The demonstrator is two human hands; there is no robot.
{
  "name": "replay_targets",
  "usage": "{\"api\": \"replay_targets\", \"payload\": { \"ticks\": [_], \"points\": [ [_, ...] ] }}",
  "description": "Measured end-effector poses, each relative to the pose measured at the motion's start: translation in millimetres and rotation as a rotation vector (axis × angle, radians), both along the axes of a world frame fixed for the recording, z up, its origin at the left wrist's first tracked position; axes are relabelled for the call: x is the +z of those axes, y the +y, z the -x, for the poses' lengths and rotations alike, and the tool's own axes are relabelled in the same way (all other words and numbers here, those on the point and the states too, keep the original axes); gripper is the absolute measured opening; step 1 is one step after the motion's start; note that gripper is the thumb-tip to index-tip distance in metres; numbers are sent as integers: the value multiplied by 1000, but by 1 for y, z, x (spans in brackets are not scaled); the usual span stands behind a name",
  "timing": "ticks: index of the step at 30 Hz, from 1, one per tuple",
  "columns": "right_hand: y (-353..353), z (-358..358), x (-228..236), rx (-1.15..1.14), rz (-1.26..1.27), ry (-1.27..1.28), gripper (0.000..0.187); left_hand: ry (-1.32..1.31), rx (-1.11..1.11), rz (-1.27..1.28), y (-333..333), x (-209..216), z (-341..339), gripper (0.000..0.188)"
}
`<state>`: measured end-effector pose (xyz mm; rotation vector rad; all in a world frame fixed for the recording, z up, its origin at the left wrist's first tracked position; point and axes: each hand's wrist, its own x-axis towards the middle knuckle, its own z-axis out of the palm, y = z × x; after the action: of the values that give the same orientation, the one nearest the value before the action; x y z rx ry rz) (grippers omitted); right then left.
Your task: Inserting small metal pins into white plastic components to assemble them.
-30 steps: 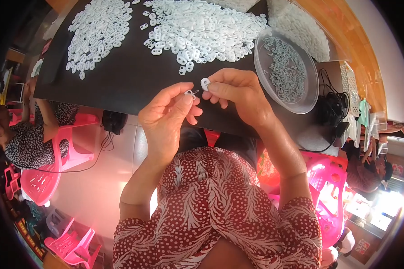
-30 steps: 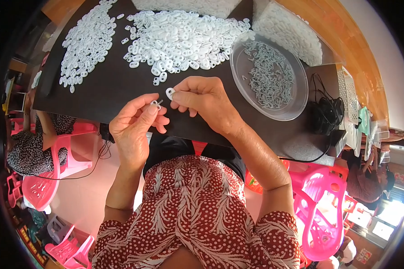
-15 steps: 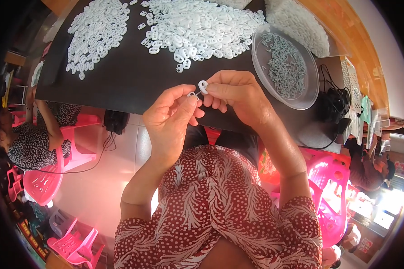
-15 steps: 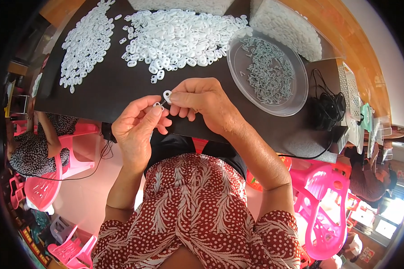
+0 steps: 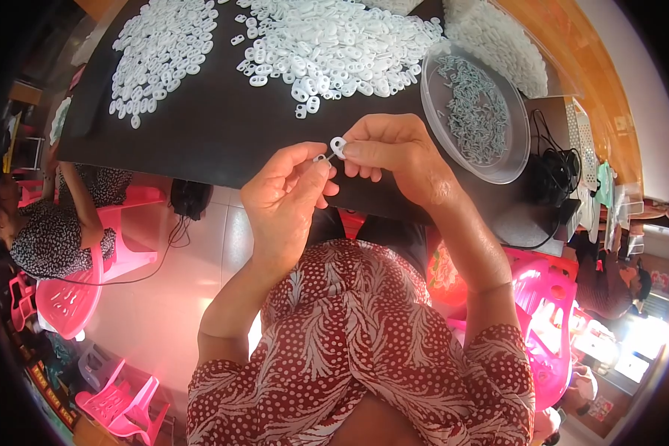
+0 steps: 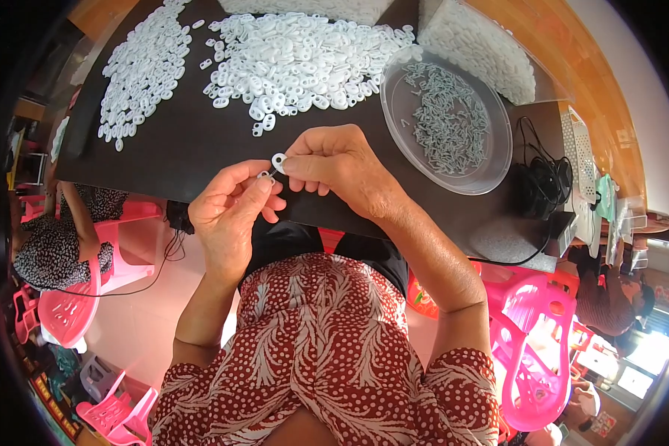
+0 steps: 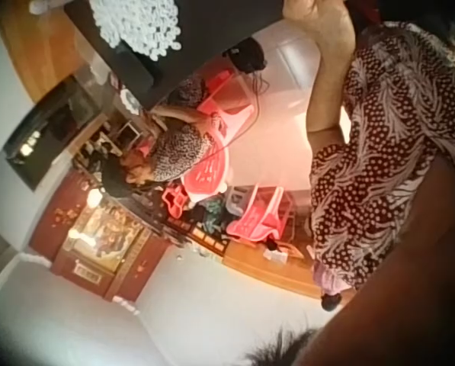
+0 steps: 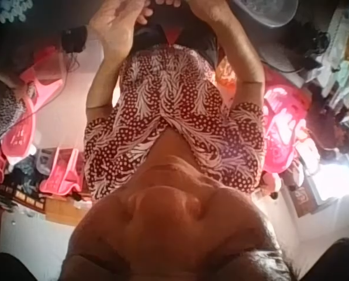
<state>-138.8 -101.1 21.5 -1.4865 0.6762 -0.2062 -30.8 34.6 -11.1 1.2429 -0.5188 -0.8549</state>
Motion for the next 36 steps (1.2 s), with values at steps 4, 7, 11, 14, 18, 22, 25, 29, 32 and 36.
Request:
{"api": "replay_targets", "payload": {
  "ticks": [4, 7, 11, 14, 18, 22, 25, 29, 32, 36],
  "points": [
    [-3, -1, 0, 18, 4, 6, 19, 10, -6, 3, -1, -1, 0, 20],
    [-4, -1, -2, 14, -27, 22, 20, -12, 1, 6, 0, -1, 0, 20],
    [-3, -2, -2, 14, -40, 23, 20, -3, 13, -2, 0, -1, -1, 19],
    [-3, -2, -3, 26, -26, 30, 20, 3, 8, -9, 0, -1, -1, 19],
    [-5, -2, -3, 42, -28, 31, 20, 57, -28, -8, 3, -1, -2, 19],
    [-4, -2, -3, 43, -43, 27, 20, 58, -21, -2, 4, -1, -3, 19],
    [-2, -3, -4, 42, -35, 34, 20, 64, -23, -9, 4, -1, -2, 18],
    [-1, -3, -4, 49, -29, 29, 20, 48, -18, -19, 5, -2, -2, 18],
    [1, -4, -4, 38, -11, 30, 19, 31, -3, -10, 4, -2, -1, 19],
    [4, -5, -4, 35, 39, 23, 17, 19, 10, -7, 4, -3, -1, 20]
  ]
}}
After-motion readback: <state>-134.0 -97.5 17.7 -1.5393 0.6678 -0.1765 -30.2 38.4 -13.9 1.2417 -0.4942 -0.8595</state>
